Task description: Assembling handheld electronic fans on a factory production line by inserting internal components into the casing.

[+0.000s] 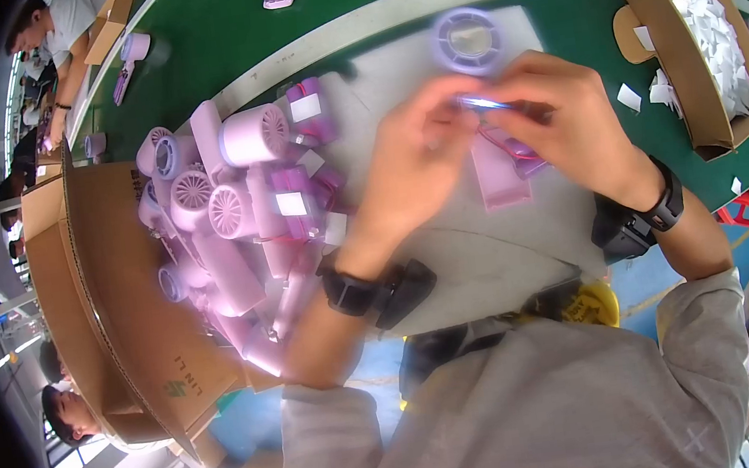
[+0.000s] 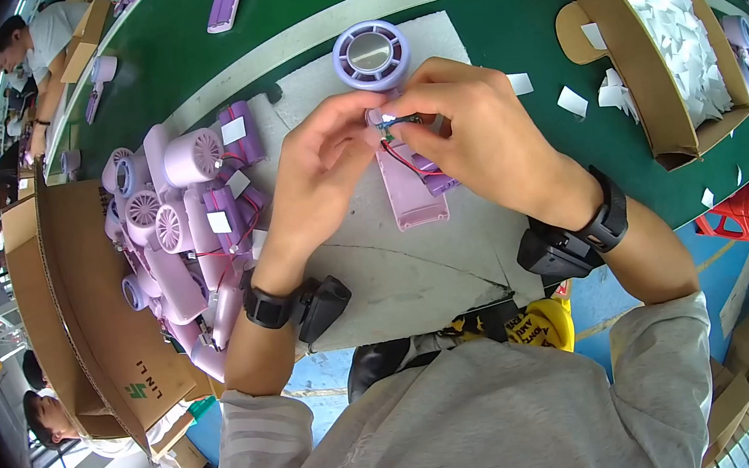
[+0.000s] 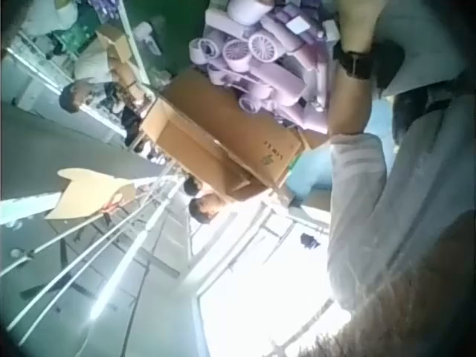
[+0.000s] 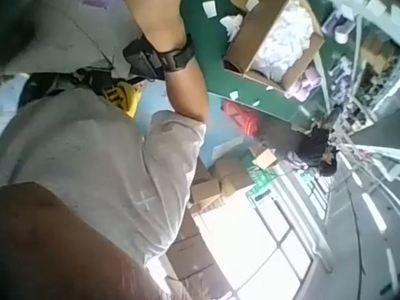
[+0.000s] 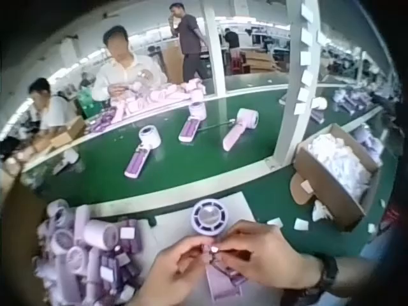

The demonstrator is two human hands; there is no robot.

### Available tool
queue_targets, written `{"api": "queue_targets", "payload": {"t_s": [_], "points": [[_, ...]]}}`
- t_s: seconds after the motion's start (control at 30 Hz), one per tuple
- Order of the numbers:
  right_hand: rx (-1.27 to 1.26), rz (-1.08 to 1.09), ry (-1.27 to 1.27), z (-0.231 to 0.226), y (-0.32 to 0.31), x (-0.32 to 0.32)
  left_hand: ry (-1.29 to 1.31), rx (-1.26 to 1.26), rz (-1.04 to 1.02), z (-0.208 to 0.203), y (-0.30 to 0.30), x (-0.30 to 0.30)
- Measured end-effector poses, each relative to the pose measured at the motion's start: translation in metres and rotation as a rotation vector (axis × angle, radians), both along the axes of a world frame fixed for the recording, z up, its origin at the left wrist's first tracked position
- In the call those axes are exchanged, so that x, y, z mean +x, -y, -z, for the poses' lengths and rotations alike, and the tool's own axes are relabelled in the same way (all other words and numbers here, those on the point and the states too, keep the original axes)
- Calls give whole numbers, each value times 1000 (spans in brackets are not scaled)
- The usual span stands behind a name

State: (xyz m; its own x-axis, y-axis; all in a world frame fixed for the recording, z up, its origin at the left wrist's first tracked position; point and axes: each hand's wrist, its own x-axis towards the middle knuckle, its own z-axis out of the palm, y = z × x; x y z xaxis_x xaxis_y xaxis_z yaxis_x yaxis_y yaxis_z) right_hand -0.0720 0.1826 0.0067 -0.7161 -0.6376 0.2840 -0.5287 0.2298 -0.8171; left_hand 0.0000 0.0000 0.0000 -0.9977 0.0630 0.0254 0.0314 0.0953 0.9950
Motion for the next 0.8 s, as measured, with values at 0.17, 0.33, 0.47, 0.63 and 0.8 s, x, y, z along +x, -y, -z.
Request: {"api": "queue_targets", "payload": {"t_s": [0.17, 0.33, 0.47, 0.63, 0.8], "points": [[22, 30, 60, -6, -4, -7, 23, -41, -82, 2, -6, -4], [176, -36, 212, -10, -10, -17, 7, -146, -14, -9, -3, -5], [183, -84, 271, -6, -18, -21, -2, -209, 2, 0, -2, -5], [393, 118, -43, -37, -18, -72, -73, -203, -30, 5, -9, -10], [553, 447, -308, 3, 5, -197, -110, -222, 21, 10, -6, -9]]}}
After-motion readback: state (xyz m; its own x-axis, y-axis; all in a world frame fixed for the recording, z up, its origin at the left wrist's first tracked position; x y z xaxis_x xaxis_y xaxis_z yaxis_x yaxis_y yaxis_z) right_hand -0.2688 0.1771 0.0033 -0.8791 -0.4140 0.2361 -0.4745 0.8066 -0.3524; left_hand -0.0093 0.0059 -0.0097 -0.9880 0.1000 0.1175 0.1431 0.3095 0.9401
